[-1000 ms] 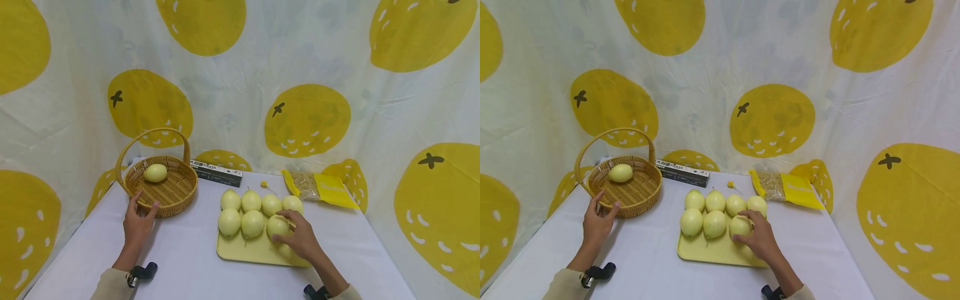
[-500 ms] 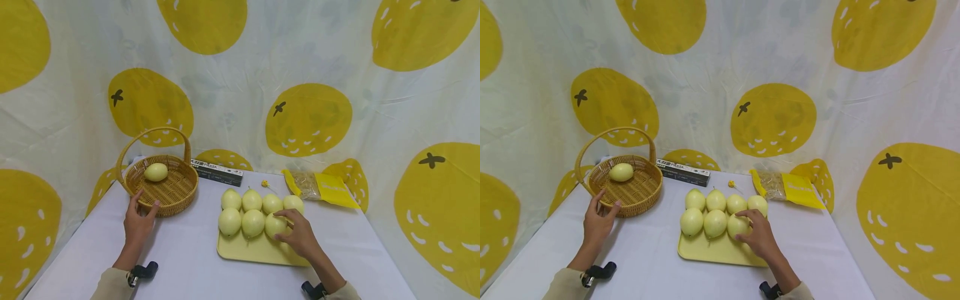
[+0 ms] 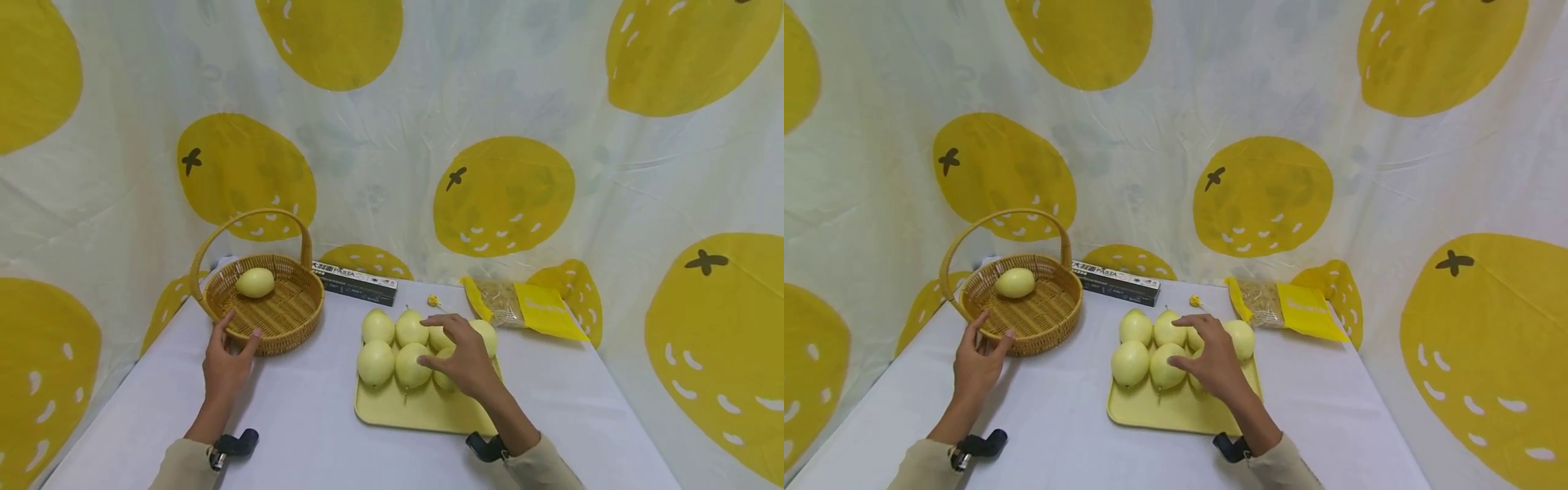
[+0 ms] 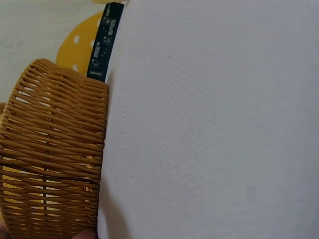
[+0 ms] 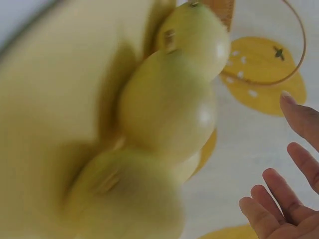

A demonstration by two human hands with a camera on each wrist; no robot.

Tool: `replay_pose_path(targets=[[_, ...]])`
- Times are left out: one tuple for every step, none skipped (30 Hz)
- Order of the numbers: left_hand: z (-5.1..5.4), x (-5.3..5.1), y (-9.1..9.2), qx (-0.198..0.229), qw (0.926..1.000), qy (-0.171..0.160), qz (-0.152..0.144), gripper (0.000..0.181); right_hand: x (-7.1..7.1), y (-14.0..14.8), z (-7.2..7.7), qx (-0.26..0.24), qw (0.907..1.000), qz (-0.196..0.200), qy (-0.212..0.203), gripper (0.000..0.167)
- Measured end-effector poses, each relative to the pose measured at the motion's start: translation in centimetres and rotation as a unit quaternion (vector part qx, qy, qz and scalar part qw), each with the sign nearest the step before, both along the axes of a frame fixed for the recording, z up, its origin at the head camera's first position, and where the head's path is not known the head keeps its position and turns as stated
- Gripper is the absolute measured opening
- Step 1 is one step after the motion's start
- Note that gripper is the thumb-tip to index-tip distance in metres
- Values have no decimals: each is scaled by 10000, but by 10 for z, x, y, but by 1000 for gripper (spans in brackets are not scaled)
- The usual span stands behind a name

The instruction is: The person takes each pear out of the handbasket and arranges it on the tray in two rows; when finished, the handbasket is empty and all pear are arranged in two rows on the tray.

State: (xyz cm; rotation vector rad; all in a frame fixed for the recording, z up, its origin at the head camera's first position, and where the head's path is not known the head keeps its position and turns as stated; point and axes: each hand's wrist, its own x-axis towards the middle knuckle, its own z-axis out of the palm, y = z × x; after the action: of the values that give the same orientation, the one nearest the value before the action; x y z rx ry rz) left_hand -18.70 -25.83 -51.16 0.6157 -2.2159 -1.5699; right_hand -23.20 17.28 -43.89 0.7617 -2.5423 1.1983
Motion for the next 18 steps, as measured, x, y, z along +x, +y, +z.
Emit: replay_pose_path(targets=[[-1, 0, 0, 2, 10000, 3, -4, 83, -2, -7, 3, -72, 9999, 89, -3, 63], [-1, -1, 0, 7, 10000, 14, -11, 83, -5, -13, 5, -159, 9997, 171, -25, 62], [-1, -1, 0, 0, 10000, 23, -17, 83, -7, -20, 7, -213, 9995, 248, -17, 62], [-2, -1, -1, -9, 10000, 27, -17, 83, -10, -28, 10, -264, 9992, 305, -57, 62], [-3, -1, -1, -9, 10000, 41, -21, 83, -12, -35, 11, -310, 9989, 355, -89, 62], [-3, -1, -1, -12, 10000, 50, -25, 83, -15, -42, 13, -341, 9985, 399, -137, 61], [-3, -1, -1, -11, 10000, 61, -27, 83, -18, -49, 14, -378, 9982, 436, -180, 61], [-4, -1, -1, -10, 10000, 61, -31, 83, -20, -57, 15, -438, 9976, 484, -240, 61], [-4, -1, -2, -11, 10000, 61, -32, 83, -23, -64, 16, -455, 9972, 521, -283, 60], [-4, -1, -1, -14, 10000, 62, -33, 83, -25, -71, 17, -494, 9966, 558, -348, 60], [-4, -1, -1, -29, 10000, 60, -30, 83, -28, -78, 18, -556, 9958, 611, -398, 60], [-4, -2, -1, -40, 10000, 66, -23, 83, -30, -85, 19, -603, 9950, 663, -440, 60], [-4, -2, -1, -56, 10000, 69, -13, 83, -32, -92, 21, -651, 9942, 711, -479, 61], [-4, -2, -1, -75, 9999, 70, 0, 82, -34, -100, 23, -656, 9939, 735, -506, 62], [-3, -2, -1, -90, 9999, 68, 14, 82, -36, -107, 24, -628, 9938, 741, -536, 63], [-3, -2, 0, -90, 9999, 58, 25, 82, -38, -114, 26, -644, 9932, 780, -574, 63], [-3, -2, 0, -84, 10000, 43, 31, 82, -40, -121, 27, -640, 9929, 801, -605, 64], [-3, -2, 0, -72, 10000, 29, 36, 82, -42, -127, 28, -603, 9929, 818, -613, 65]])
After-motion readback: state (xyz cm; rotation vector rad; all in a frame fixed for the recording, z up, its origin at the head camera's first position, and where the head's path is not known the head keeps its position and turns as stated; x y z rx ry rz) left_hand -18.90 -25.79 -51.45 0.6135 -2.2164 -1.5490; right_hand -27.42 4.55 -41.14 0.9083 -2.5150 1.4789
